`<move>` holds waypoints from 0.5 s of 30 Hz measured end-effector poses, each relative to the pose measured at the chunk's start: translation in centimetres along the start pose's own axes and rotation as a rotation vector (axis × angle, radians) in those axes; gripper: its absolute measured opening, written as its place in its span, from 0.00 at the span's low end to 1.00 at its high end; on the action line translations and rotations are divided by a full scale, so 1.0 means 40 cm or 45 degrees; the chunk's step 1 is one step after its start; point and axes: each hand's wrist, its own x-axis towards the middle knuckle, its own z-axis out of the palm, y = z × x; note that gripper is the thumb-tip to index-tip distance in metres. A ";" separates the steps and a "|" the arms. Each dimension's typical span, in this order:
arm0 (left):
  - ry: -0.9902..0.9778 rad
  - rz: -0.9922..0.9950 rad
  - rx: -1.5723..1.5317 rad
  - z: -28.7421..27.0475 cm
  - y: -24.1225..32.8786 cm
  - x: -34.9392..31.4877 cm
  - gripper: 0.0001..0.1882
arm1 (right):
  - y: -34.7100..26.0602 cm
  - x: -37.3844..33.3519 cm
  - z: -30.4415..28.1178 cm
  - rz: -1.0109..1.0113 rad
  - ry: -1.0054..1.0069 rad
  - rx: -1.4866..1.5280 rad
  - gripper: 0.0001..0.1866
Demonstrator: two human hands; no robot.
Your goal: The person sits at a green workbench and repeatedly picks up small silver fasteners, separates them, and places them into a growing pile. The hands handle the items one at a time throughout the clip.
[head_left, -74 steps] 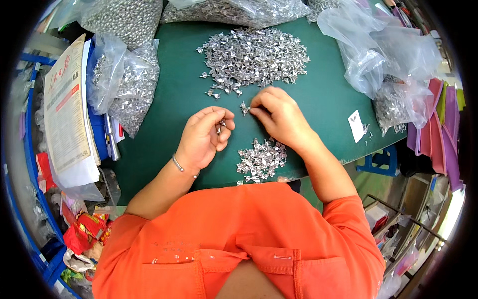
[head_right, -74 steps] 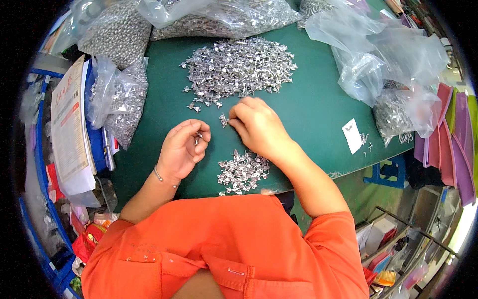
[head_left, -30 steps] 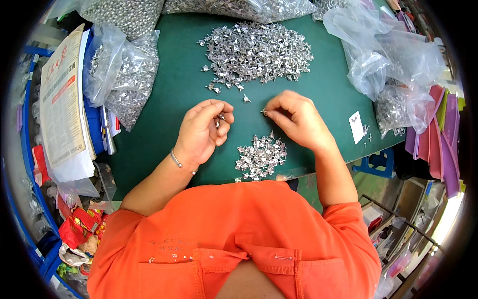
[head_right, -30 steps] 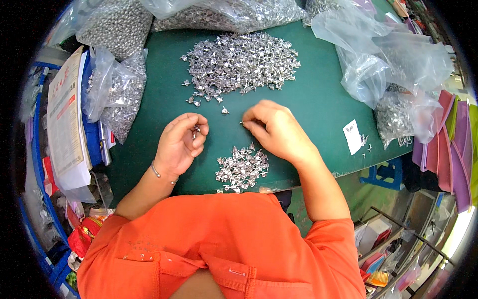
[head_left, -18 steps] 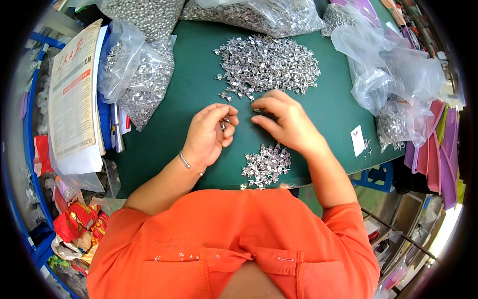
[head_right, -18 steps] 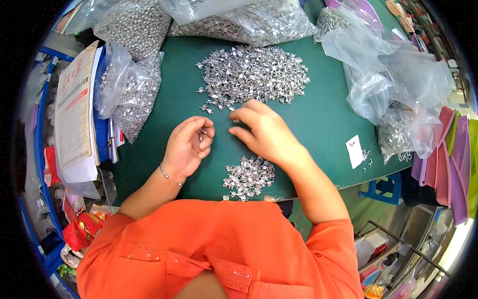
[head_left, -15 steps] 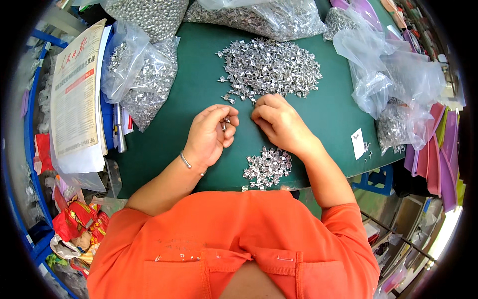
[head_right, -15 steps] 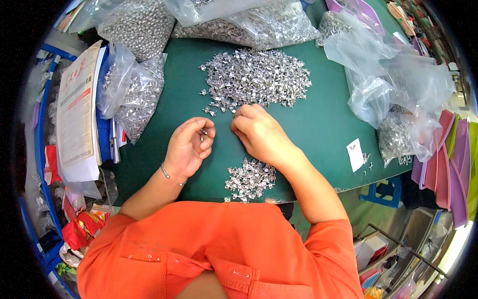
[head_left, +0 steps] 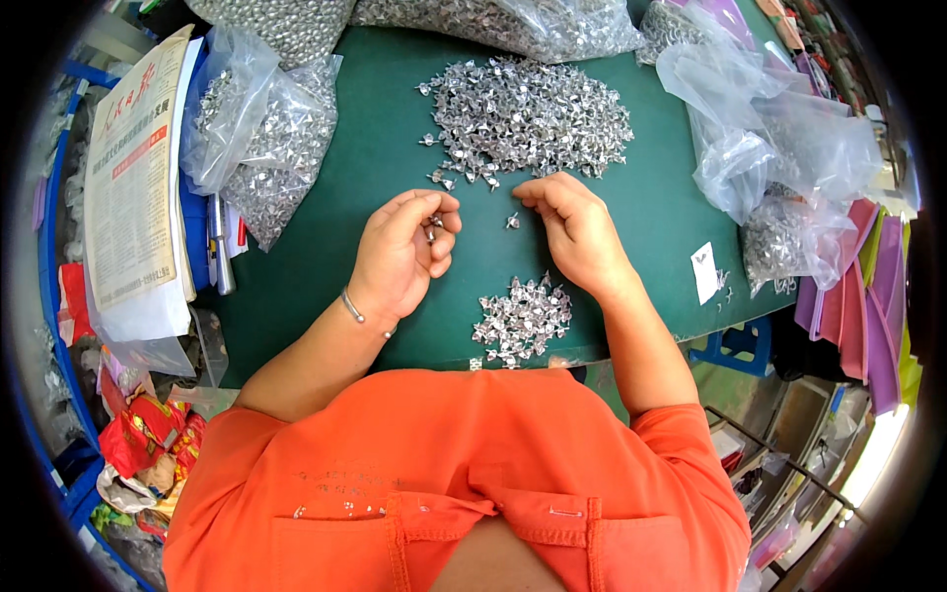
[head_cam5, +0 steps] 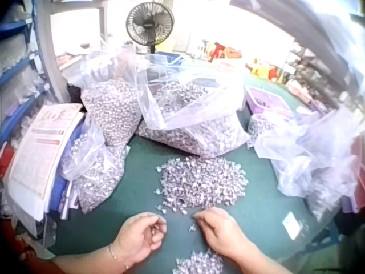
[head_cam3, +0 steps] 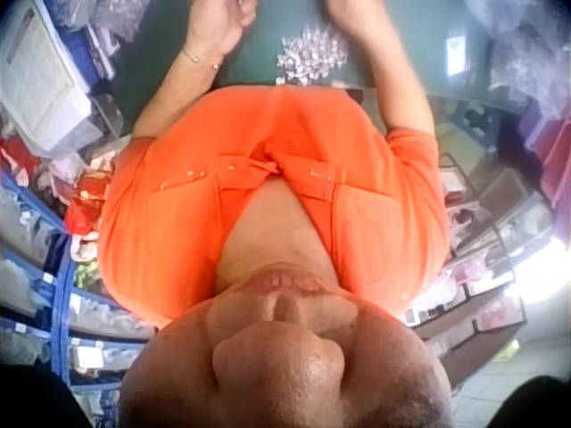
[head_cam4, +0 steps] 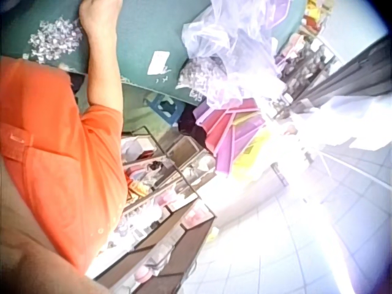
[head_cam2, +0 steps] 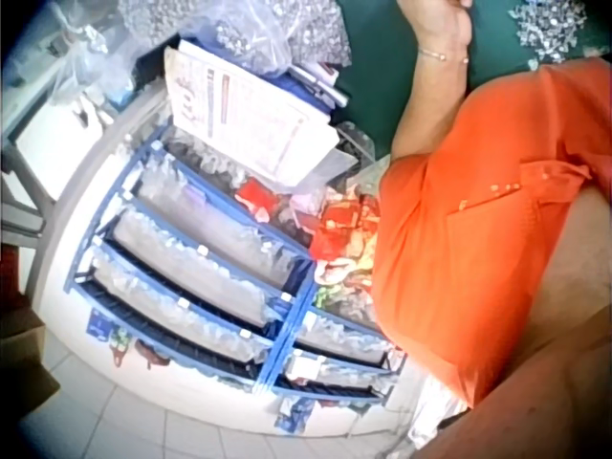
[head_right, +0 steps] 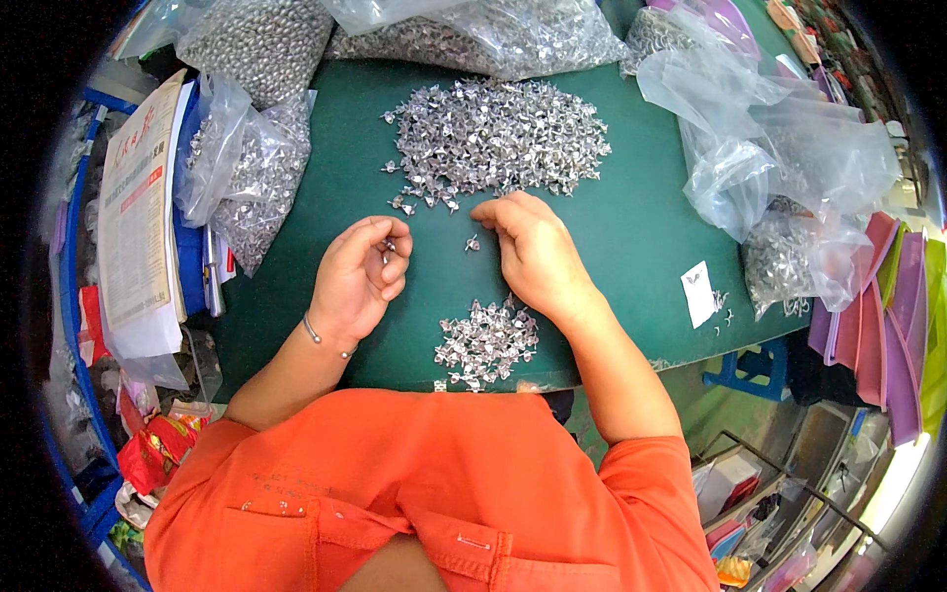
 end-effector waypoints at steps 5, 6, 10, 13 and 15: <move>0.028 0.018 -0.025 -0.003 -0.002 -0.001 0.10 | -0.008 -0.008 -0.020 -0.071 -0.246 -0.070 0.08; 0.036 0.029 -0.034 -0.003 0.000 -0.002 0.10 | -0.008 -0.005 -0.045 0.006 -0.444 0.034 0.08; 0.197 0.276 -0.132 -0.006 0.013 0.007 0.10 | -0.030 0.030 -0.107 0.030 -0.806 0.259 0.09; 0.311 0.393 -0.191 -0.004 0.029 0.016 0.09 | -0.068 0.064 -0.004 -0.426 -0.306 0.074 0.14; 0.311 0.386 -0.193 -0.018 0.025 0.016 0.10 | -0.085 0.095 0.071 -0.570 -0.179 -0.130 0.20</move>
